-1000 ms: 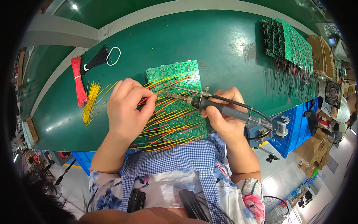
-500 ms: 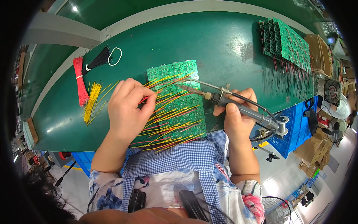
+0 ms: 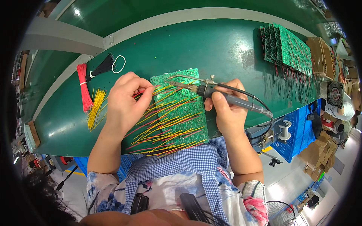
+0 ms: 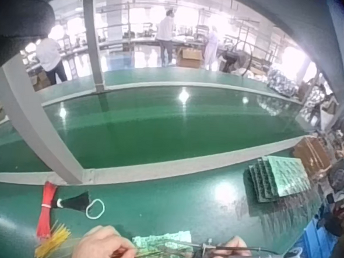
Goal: Soldering thin wires onto a circuit board at an industrial workbench.
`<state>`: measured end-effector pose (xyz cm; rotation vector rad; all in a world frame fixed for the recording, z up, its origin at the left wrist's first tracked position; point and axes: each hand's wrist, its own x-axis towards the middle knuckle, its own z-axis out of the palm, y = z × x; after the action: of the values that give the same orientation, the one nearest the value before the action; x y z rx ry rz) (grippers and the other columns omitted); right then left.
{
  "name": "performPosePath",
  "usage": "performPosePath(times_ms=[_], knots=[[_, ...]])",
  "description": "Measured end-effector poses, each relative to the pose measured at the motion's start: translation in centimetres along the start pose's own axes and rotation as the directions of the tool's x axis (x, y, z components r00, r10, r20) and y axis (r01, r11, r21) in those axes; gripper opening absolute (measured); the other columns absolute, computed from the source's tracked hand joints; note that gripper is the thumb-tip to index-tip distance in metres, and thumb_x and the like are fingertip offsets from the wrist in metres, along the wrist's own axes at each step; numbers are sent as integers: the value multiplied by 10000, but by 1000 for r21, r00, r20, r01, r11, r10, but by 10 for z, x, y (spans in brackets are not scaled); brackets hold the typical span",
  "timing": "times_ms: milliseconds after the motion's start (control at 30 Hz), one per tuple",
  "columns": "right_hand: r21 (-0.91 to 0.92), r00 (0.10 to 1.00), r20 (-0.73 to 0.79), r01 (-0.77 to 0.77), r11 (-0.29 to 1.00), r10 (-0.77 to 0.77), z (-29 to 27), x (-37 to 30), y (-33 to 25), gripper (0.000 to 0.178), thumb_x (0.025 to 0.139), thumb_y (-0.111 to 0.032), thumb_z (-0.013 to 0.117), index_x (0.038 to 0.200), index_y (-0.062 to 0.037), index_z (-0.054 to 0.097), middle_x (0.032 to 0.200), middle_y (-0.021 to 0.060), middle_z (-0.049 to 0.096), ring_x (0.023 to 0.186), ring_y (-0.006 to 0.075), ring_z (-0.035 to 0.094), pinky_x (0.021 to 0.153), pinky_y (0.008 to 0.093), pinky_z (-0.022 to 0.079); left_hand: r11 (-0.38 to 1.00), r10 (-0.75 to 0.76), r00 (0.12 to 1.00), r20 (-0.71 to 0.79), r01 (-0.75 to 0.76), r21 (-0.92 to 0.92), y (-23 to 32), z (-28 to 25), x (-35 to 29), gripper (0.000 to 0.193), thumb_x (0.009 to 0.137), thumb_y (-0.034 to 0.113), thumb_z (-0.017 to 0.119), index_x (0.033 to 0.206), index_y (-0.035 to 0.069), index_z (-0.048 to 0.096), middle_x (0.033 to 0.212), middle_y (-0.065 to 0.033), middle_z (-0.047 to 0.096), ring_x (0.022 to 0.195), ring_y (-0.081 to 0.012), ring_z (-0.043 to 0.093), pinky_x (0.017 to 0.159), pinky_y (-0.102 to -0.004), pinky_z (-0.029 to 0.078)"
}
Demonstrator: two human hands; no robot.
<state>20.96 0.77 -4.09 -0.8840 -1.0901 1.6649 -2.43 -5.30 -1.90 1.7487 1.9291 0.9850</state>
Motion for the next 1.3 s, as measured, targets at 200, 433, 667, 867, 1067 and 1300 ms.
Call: performPosePath(times_ms=[200, 433, 667, 867, 1067, 1300], knots=[[-84, 1000, 11, -13, 996, 14, 2, 1, -2, 232, 857, -62, 640, 856, -50, 408, 751, 73, 559, 612, 121, 576, 572, 252, 486, 999, -23, 999, 23, 24, -28, 0, 2, 3, 69, 725, -15, 671, 745, 4, 609, 676, -61, 519, 590, -161, 520, 521, -279, 424], [-102, 999, 27, -24, 994, 27, 5, 2, -2, 238, 846, -32, 639, 851, -43, 401, 772, 76, 548, 621, 117, 579, 566, 248, 491, 998, -36, 999, 18, 36, -45, -2, 3, 3, 79, 718, -21, 673, 734, 3, 600, 671, -61, 521, 577, -157, 518, 511, -271, 423], [-121, 1000, 17, -20, 993, 23, 7, 2, -3, 217, 844, -39, 646, 856, -31, 429, 746, 74, 555, 616, 110, 576, 565, 237, 483, 997, -50, 998, 25, 51, -50, -2, 4, 4, 77, 712, -26, 670, 737, 6, 605, 662, -58, 517, 559, -148, 510, 505, -268, 422], [-137, 998, 57, 19, 990, -11, 5, 1, -1, 230, 844, -72, 668, 864, -33, 442, 739, 75, 570, 623, 106, 577, 568, 228, 473, 997, -64, 997, 31, 65, -45, -2, 4, 3, 73, 714, -18, 671, 738, 6, 606, 662, -56, 516, 555, -143, 506, 505, -266, 420], [-107, 996, -10, 82, 991, -84, 1, -1, -2, 219, 857, -100, 648, 875, -41, 438, 742, 77, 557, 616, 119, 571, 582, 237, 467, 994, -92, 994, 55, 94, -50, -1, 2, 4, 63, 723, -5, 668, 738, 3, 607, 665, -55, 515, 554, -139, 501, 506, -265, 416], [-69, 989, -61, 133, 989, -137, -16, -2, -5, 200, 875, -100, 628, 910, -28, 445, 746, 109, 558, 591, 164, 565, 571, 271, 463, 970, -207, 974, 95, 216, -107, 5, -2, 4, 65, 700, 30, 678, 721, 50, 619, 713, -53, 563, 653, -211, 570, 578, -325, 462]])
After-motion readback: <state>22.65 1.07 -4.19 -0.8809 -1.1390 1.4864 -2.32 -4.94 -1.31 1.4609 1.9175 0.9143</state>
